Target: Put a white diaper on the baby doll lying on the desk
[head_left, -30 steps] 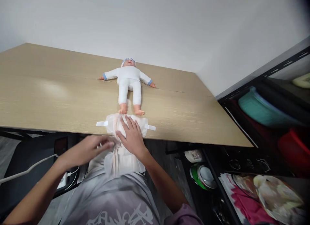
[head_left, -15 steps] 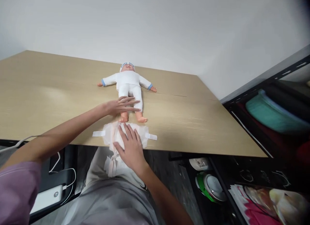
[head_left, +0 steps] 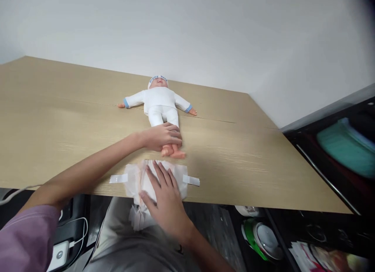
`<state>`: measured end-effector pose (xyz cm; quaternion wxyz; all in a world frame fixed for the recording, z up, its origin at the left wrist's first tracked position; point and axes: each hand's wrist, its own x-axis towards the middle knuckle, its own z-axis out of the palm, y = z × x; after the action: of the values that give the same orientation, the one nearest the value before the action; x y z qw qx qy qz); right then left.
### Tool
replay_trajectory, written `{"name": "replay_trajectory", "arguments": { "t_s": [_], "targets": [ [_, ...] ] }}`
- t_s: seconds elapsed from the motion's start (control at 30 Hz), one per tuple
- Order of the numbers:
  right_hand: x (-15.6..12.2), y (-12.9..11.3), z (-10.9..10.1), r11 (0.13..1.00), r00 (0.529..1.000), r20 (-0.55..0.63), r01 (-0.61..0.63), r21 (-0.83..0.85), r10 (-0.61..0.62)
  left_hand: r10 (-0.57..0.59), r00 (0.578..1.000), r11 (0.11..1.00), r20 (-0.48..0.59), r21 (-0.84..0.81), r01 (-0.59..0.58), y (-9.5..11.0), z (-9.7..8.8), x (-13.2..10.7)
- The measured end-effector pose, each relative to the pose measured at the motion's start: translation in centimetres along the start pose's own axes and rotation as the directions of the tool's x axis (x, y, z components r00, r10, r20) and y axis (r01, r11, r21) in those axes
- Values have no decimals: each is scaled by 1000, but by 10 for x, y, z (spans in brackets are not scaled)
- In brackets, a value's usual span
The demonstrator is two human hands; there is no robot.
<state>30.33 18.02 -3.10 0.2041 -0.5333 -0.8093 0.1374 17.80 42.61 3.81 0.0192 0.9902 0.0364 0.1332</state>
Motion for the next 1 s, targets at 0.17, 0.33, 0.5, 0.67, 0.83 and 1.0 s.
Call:
{"name": "replay_trajectory", "arguments": {
  "t_s": [0.17, 0.33, 0.5, 0.67, 0.83, 1.0],
  "targets": [
    [21, 15, -5, 1000, 998, 64, 22, 11, -22, -123, 972, 940, -198, -337, 50, -15, -52, 11],
    [55, 27, -5, 997, 991, 110, 73, -13, -72, -314, 908, 866, -278, -477, 153, -30, -98, 10],
    [117, 54, 3, 994, 990, 93, 107, -28, -104, -353, 872, 858, -340, -490, 157, -37, -116, 3],
    [220, 99, 12, 992, 991, 81, 110, -56, -105, -336, 870, 885, -361, -437, 161, -39, -126, -1],
    [305, 127, 3, 992, 991, 30, 128, 4, -128, -450, 859, 868, -246, -349, 355, -36, -134, 0],
    [316, 128, -18, 984, 987, 40, 150, 95, -154, -410, 843, 867, -348, -436, 242, -35, -133, -2]
  ]
}}
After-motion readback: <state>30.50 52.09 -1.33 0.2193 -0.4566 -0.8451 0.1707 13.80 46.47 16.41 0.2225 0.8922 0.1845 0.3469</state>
